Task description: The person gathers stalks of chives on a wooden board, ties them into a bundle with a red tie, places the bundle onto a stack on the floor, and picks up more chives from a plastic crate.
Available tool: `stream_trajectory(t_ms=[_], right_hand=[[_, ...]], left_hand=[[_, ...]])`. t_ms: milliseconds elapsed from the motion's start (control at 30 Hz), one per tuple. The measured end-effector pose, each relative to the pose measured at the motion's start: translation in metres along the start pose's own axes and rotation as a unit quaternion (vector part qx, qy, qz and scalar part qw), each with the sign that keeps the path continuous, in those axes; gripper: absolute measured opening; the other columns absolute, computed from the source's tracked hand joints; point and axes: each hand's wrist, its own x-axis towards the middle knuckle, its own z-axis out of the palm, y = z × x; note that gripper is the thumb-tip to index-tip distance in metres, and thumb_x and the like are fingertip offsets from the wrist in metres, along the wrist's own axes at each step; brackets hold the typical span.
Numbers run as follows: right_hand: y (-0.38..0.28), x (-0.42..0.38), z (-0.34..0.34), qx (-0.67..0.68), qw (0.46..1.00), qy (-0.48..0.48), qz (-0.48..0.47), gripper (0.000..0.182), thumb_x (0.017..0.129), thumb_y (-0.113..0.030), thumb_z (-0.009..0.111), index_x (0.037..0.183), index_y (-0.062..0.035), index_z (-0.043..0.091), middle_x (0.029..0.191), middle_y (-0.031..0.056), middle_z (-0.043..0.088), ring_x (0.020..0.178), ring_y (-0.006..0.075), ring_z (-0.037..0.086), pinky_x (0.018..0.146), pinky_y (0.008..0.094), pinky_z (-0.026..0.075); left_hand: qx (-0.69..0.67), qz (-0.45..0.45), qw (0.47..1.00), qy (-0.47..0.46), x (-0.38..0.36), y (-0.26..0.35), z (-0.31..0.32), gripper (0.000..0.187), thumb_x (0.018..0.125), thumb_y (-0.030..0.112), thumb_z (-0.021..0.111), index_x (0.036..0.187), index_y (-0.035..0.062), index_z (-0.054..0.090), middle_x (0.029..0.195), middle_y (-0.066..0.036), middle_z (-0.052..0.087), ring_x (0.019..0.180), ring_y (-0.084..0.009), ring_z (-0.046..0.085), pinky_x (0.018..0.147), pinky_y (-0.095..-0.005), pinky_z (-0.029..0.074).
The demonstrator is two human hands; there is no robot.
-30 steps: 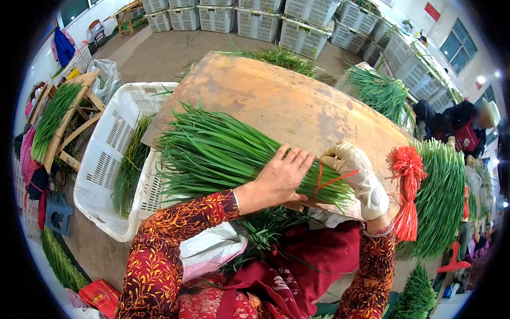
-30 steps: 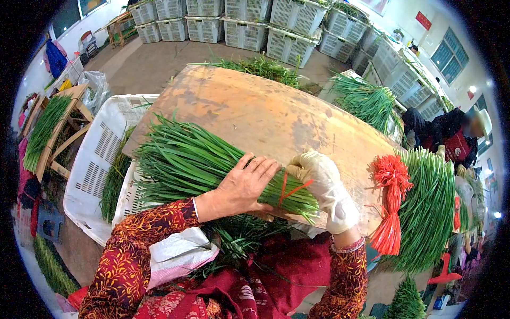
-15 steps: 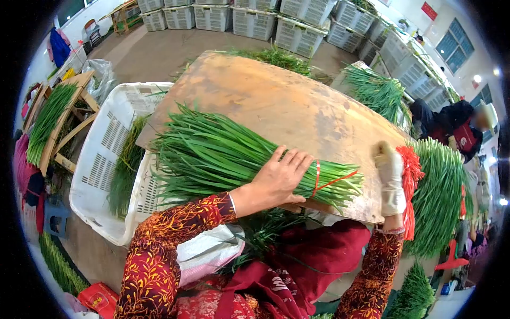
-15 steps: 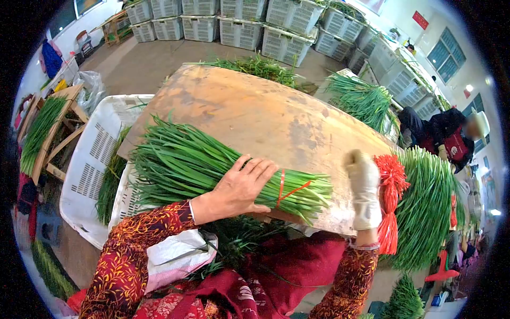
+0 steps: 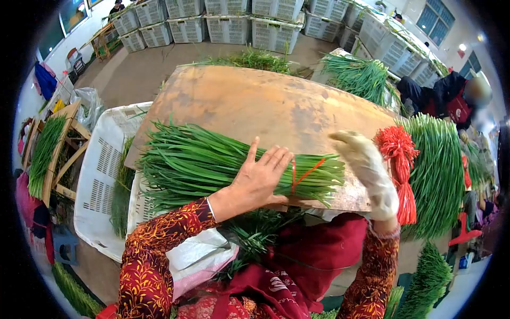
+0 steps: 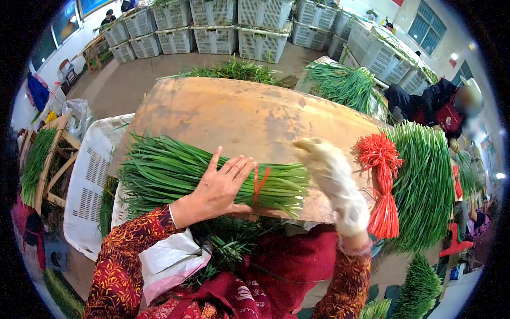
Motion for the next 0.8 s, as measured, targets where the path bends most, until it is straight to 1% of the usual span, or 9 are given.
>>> stream_trajectory(t_ms=[33, 133, 200, 300, 400, 567, 600, 667, 800], right_hand=[[-0.001, 0.007, 0.009, -0.001, 0.999, -0.034, -0.006, 0.018, 0.080, -0.017, 0.055, 0.092, -0.0059, 0.062, 0.092, 0.0168, 0.059, 0.084, 0.0286, 0.057, 0.074, 0.0323, 0.045], [0.005, 0.021, 0.027, 0.019, 0.991, -0.118, 0.056, 0.018, 0.078, -0.020, 0.058, 0.087, -0.0042, 0.063, 0.085, 0.0161, 0.060, 0.078, 0.0281, 0.058, 0.069, 0.0327, 0.045], [0.009, 0.021, 0.029, 0.038, 0.985, -0.140, 0.098, 0.020, 0.077, -0.021, 0.061, 0.084, -0.0031, 0.064, 0.080, 0.0157, 0.061, 0.073, 0.0277, 0.059, 0.065, 0.0330, 0.045], [0.009, 0.022, 0.030, 0.046, 0.980, -0.151, 0.117, 0.021, 0.075, -0.023, 0.063, 0.081, -0.0019, 0.064, 0.076, 0.0152, 0.061, 0.069, 0.0273, 0.059, 0.062, 0.0333, 0.045], [0.005, 0.024, 0.025, 0.021, 0.983, -0.154, 0.100, 0.019, 0.074, -0.021, 0.065, 0.082, -0.0030, 0.065, 0.076, 0.0147, 0.061, 0.070, 0.0267, 0.060, 0.062, 0.0329, 0.045], [0.002, 0.027, 0.027, -0.010, 0.986, -0.166, 0.008, 0.017, 0.074, -0.020, 0.064, 0.079, -0.0044, 0.064, 0.071, 0.0137, 0.060, 0.069, 0.0284, 0.060, 0.062, 0.0345, 0.045], [0.002, 0.028, 0.028, -0.010, 0.986, -0.166, 0.007, 0.017, 0.074, -0.020, 0.064, 0.079, -0.0044, 0.064, 0.071, 0.0137, 0.060, 0.069, 0.0284, 0.060, 0.062, 0.0345, 0.045], [0.000, 0.030, 0.029, -0.133, 0.976, -0.155, -0.081, 0.016, 0.076, -0.022, 0.061, 0.077, -0.0058, 0.064, 0.068, 0.0141, 0.060, 0.069, 0.0305, 0.059, 0.061, 0.0365, 0.046], [-0.003, 0.030, 0.029, -0.184, 0.969, -0.143, -0.082, 0.020, 0.078, -0.026, 0.057, 0.078, -0.0065, 0.064, 0.070, 0.0149, 0.060, 0.069, 0.0318, 0.059, 0.061, 0.0373, 0.046]], left_hand=[[0.001, 0.008, 1.000, -0.009, 0.003, 0.001, -0.001, 0.093, 0.062, 0.053, 0.067, 0.129, 0.0007, 0.030, 0.125, -0.014, 0.042, 0.119, -0.0255, 0.039, 0.103, -0.0486, 0.020], [-0.010, 0.018, 1.000, -0.024, 0.010, -0.001, 0.005, 0.093, 0.062, 0.052, 0.068, 0.129, 0.0005, 0.030, 0.124, -0.014, 0.043, 0.117, -0.0262, 0.041, 0.101, -0.0485, 0.024], [-0.027, 0.017, 0.999, -0.028, 0.012, -0.003, 0.007, 0.092, 0.062, 0.051, 0.068, 0.129, 0.0003, 0.030, 0.123, -0.015, 0.044, 0.116, -0.0266, 0.042, 0.099, -0.0482, 0.027], [-0.030, 0.032, 0.999, -0.013, 0.008, -0.001, 0.007, 0.091, 0.063, 0.049, 0.068, 0.129, 0.0000, 0.031, 0.122, -0.015, 0.045, 0.114, -0.0270, 0.044, 0.096, -0.0469, 0.032], [-0.025, 0.034, 0.999, -0.002, 0.008, 0.001, 0.005, 0.089, 0.063, 0.049, 0.068, 0.128, -0.0003, 0.032, 0.122, -0.015, 0.045, 0.113, -0.0270, 0.044, 0.095, -0.0455, 0.032], [-0.020, 0.039, 0.999, 0.007, 0.006, 0.002, 0.002, 0.087, 0.064, 0.050, 0.067, 0.126, -0.0012, 0.034, 0.121, -0.015, 0.045, 0.113, -0.0268, 0.044, 0.094, -0.0446, 0.032], [-0.020, 0.038, 0.999, 0.007, 0.005, 0.001, 0.003, 0.087, 0.064, 0.050, 0.067, 0.126, -0.0012, 0.034, 0.121, -0.015, 0.045, 0.113, -0.0268, 0.044, 0.094, -0.0446, 0.032], [-0.014, 0.040, 0.999, 0.012, 0.005, 0.001, 0.004, 0.086, 0.065, 0.051, 0.065, 0.126, -0.0016, 0.034, 0.121, -0.016, 0.045, 0.112, -0.0267, 0.044, 0.094, -0.0441, 0.033], [-0.011, 0.039, 0.999, 0.011, 0.005, 0.000, 0.003, 0.086, 0.066, 0.052, 0.064, 0.126, -0.0019, 0.034, 0.121, -0.016, 0.045, 0.112, -0.0268, 0.044, 0.094, -0.0433, 0.033]])
